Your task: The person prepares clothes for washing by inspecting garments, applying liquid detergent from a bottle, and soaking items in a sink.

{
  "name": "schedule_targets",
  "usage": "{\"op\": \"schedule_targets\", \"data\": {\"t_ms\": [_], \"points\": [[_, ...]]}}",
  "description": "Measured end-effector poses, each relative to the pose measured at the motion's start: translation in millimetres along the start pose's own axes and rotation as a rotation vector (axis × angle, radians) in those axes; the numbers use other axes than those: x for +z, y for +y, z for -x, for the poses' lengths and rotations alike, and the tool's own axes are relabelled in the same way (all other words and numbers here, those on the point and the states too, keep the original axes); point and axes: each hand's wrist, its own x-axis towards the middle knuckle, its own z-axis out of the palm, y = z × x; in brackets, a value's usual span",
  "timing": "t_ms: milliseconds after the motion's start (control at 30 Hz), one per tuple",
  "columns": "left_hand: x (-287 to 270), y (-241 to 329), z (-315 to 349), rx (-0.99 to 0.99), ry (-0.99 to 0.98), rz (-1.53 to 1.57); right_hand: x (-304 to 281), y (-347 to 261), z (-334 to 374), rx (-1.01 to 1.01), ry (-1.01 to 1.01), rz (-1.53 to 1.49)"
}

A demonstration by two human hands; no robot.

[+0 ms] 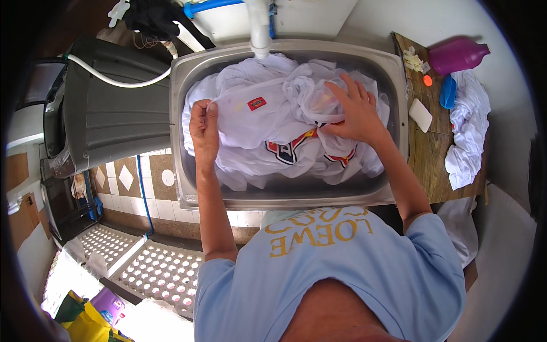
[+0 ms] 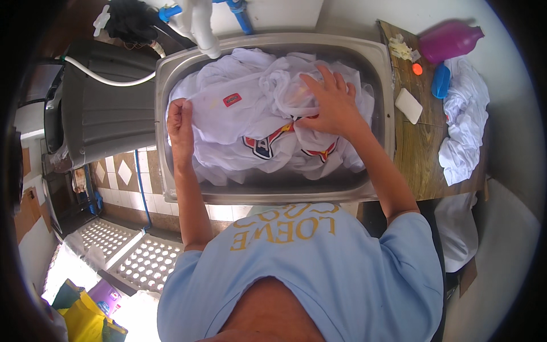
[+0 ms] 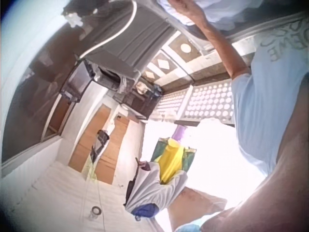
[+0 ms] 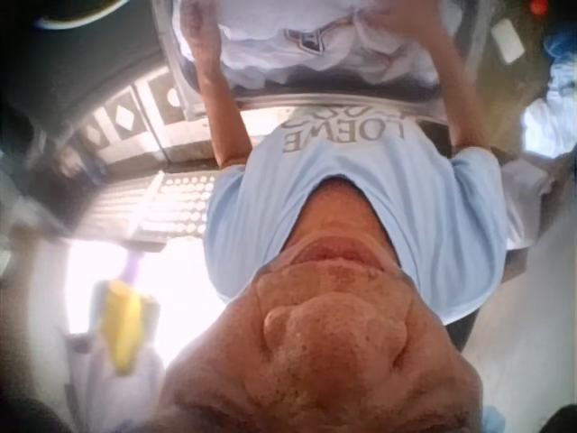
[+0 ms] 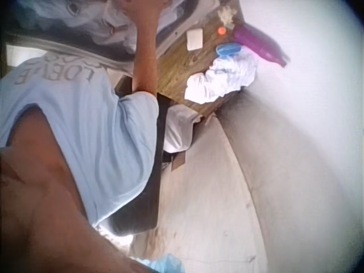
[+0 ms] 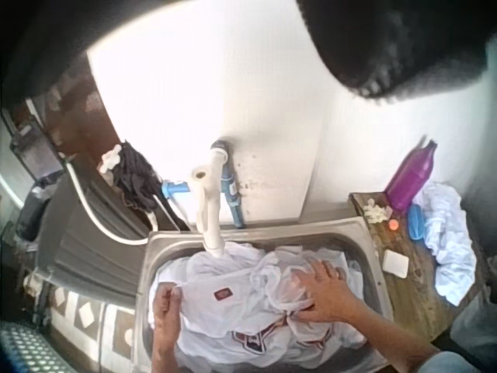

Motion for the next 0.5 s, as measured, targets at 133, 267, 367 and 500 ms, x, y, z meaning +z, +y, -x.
{"op": "schedule_targets", "data": {"t_ms": [133, 267, 367, 500], "points": [[20.1, 62.6, 3.7, -0.02, -0.026, 0.34, 26.5, 55.4, 14.7, 0.031, 0.036, -0.241], [8.9, 158.3, 2.2, 0.061, 0.013, 0.29, 52.6, 98.1, -9.0, 0.105, 0.122, -0.326], [-2.6, 216.5, -2.1, 0.15, -0.125, 0.295, 55.2, 84.2, -22.3, 0.077, 0.151, -0.236], [12.4, 274.4, -20.5, 0.332, -0.266, 0.16, 70.4, 81.4, -23.1, 0.023, 0.108, -0.218]]}}
